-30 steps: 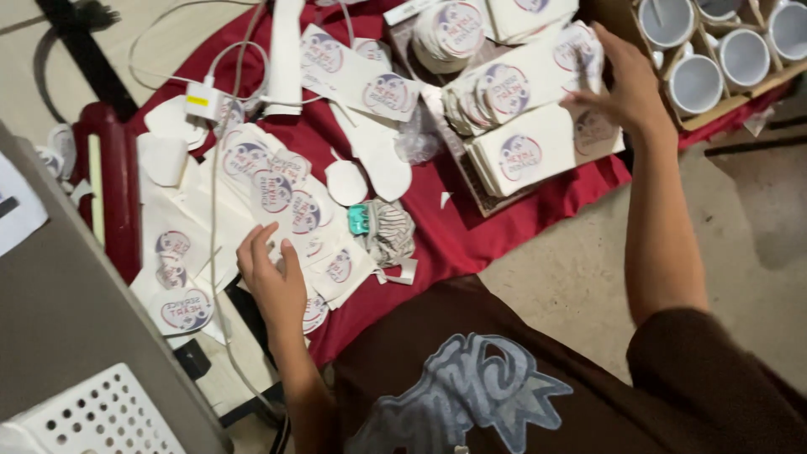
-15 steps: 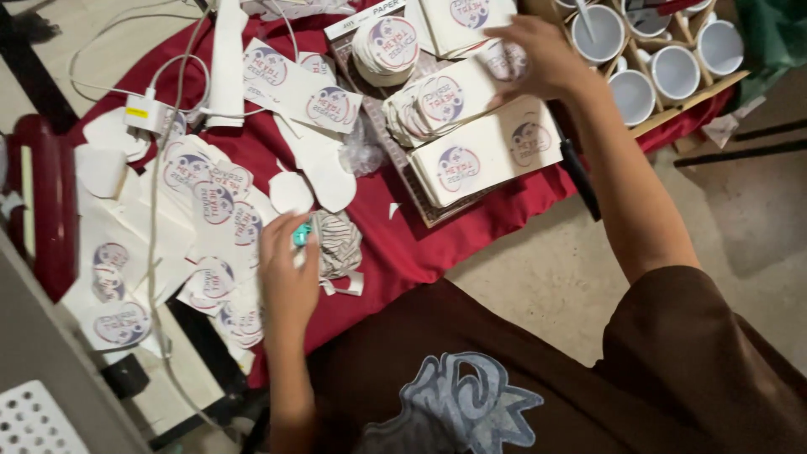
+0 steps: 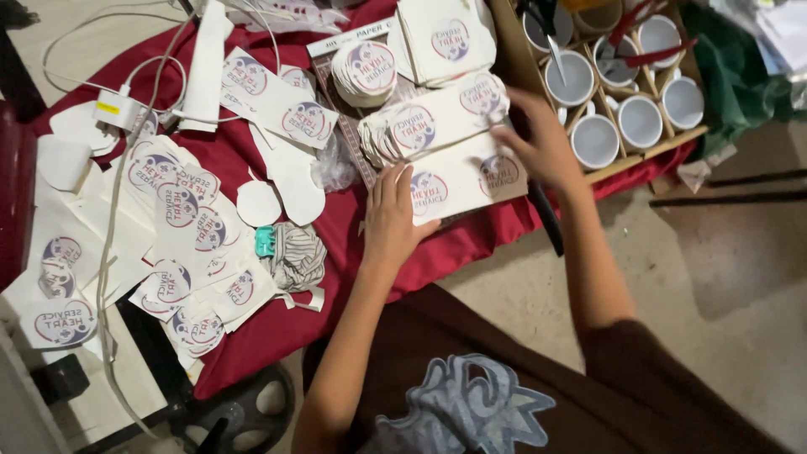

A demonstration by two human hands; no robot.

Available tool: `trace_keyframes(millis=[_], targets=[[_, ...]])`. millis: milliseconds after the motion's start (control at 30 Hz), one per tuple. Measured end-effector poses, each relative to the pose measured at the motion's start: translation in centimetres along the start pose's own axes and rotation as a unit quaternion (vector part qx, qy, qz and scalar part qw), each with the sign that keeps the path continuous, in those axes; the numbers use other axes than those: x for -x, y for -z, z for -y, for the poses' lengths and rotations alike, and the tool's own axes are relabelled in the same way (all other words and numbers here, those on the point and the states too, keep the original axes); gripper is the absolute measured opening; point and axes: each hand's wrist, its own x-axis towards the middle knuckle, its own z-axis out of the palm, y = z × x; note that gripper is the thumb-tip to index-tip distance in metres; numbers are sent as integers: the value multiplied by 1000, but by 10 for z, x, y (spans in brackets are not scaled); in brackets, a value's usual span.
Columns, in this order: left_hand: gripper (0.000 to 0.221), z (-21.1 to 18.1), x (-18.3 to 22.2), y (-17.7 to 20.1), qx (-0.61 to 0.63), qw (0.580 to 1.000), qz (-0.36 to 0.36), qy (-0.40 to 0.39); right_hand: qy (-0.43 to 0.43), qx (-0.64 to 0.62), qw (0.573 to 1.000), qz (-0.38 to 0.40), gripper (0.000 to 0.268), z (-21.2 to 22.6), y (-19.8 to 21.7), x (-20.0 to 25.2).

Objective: Sorting and stacking printed paper cards or stickers in a print shop environment.

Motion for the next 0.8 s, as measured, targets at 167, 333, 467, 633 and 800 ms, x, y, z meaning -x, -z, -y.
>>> trace_keyframes(millis=[167,333,467,633,800], targets=[[101,-4,-4,4,11,1000,-2,23,-96,-101,974,-181,32,-39,-59,50],[98,6,0,-7,20,999,-6,30,-54,-48,964,-257,26,-60,-85,45],[99,9,4,-3,48,998,-37,-4,-80,0,961,-264,23,-71,-80,33],[100,13,30,33,68,992,-86,-63,-21,131,960,-247,26,-75,-70,30],[75,76,77,106,325,813,-64,479,-19,56,955,-290,27,-49,-55,41]])
